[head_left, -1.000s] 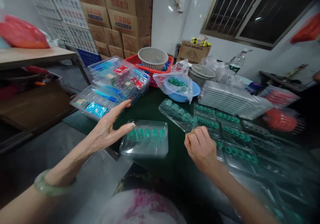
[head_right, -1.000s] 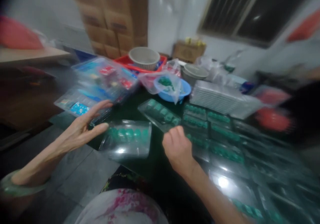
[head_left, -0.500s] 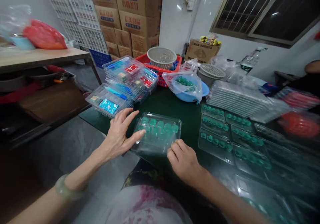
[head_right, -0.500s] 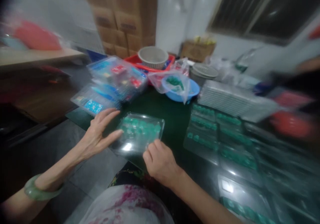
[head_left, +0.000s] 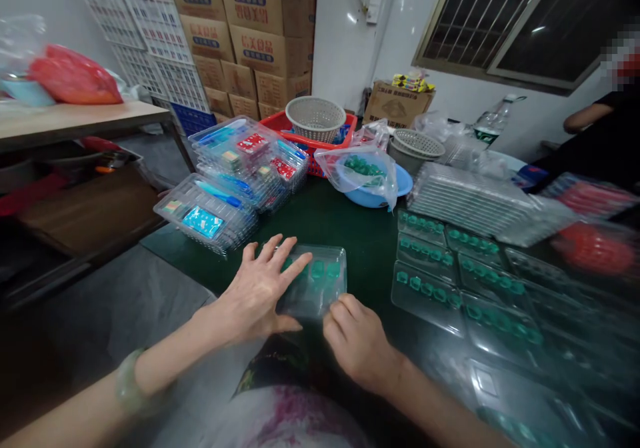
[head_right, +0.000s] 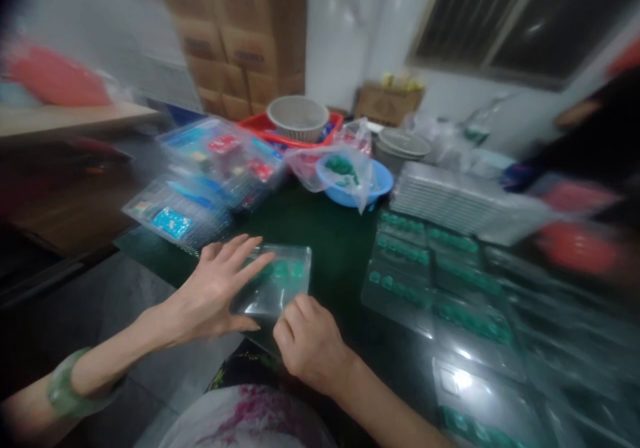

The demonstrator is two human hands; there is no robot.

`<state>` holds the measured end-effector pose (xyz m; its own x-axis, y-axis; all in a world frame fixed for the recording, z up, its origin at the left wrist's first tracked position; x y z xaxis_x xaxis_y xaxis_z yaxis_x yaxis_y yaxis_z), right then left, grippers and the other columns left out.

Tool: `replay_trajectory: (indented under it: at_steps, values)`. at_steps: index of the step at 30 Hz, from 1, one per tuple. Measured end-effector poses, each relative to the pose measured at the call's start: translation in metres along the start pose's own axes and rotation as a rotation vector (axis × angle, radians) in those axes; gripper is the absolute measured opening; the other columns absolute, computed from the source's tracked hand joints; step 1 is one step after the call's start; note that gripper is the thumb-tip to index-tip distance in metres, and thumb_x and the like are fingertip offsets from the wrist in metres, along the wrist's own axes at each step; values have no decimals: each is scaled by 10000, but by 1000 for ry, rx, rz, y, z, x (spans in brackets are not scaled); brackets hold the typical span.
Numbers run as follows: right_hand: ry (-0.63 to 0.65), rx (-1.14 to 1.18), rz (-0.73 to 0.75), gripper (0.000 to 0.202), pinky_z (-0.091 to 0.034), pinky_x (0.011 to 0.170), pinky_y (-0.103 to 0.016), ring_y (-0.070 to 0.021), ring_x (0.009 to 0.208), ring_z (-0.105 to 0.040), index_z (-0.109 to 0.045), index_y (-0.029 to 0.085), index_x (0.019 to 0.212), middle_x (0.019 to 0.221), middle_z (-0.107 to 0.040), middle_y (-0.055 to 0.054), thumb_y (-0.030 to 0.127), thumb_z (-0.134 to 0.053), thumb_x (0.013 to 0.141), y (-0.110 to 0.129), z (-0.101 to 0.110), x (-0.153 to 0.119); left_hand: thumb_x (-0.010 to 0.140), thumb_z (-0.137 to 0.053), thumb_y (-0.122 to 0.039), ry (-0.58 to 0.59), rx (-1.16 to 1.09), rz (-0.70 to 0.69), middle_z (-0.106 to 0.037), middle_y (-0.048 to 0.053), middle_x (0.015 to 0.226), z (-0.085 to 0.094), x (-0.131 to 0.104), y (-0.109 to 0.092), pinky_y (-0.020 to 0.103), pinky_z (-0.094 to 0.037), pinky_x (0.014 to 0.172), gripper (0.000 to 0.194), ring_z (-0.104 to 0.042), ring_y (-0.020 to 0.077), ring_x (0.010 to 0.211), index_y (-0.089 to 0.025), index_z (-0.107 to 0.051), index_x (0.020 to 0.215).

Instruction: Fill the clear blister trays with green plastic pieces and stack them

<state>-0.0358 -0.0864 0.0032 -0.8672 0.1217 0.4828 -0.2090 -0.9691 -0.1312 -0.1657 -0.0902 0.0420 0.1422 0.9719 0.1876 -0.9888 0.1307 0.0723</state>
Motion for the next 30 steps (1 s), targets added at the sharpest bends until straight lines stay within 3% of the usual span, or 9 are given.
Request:
replay_trajectory:
  at_steps: [5, 9, 12, 16, 20, 28, 30]
  values:
    - [22, 20, -112, 115, -405, 734, -387, -222, 877, -484, -570, 161, 860, 843, -546, -78, 196, -475, 805, -5, 1, 2, 440, -715, -505, 64, 62, -11, -242, 211, 1366, -10, 4, -2, 545, -189, 906, 1045, -193, 411, 1217, -184, -275, 1332]
    - [-28, 26, -222, 466, -322, 869, -528, -347, 1169, -316, -464, 226, 1173, 1206, -435, -144, 319, -590, 734, -12, 2, -1, 416, -734, -461, 117, 87, -15, -250, 221, 1359, -16, 3, -2, 547, -182, 906, 1079, -213, 411, 1206, -184, -250, 1340]
    - [9, 35, -289, 563, -322, 888, -544, -380, 1242, -196, -425, 235, 1218, 1340, -295, -153, 266, -629, 694, -17, -12, -7, 392, -740, -443, 101, 81, -9, -240, 219, 1360, -19, 2, 1, 543, -181, 910, 1118, -213, 408, 1204, -184, -221, 1348]
    - [-24, 20, -317, 541, -371, 904, -492, -350, 1265, -177, -381, 173, 1258, 1395, -179, -172, 138, -535, 741, -21, -31, -9, 380, -739, -419, 49, 55, -44, -207, 211, 1371, -23, 12, 7, 538, -182, 915, 1146, -200, 403, 1208, -189, -180, 1354]
    - [-47, -5, -360, 549, -372, 931, -474, -344, 1274, -155, -354, 130, 1276, 1408, -142, -178, 124, -513, 751, -38, -42, 5, 377, -740, -398, 21, 38, -113, -182, 206, 1377, -26, 41, 22, 540, -182, 915, 1159, -191, 400, 1211, -191, -153, 1355]
    - [-93, -43, -485, 615, -398, 903, -456, -326, 1262, -199, -301, 141, 1302, 1418, -115, -166, 172, -547, 738, -106, -66, 54, 377, -757, -366, 68, 107, -184, -159, 215, 1389, -34, 132, 63, 625, -169, 862, 1162, -105, 421, 1230, -196, -144, 1349]
    - [-83, -46, -509, 638, -393, 906, -443, -328, 1256, -205, -291, 127, 1305, 1415, -112, -177, 167, -558, 727, -119, -73, 66, 352, -773, -332, 62, 127, -171, -196, 211, 1377, -37, 150, 71, 600, -178, 883, 1165, -150, 414, 1216, -180, -172, 1339]
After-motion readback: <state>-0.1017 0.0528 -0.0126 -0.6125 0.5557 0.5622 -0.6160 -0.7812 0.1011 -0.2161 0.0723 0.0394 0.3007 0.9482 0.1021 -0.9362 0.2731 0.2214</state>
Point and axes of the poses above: each hand's wrist, its own x-axis towards the middle knuckle, its own z-axis out of the back of the hand, y = z × x, the point moved 7 cm from there along x, towards the middle knuckle
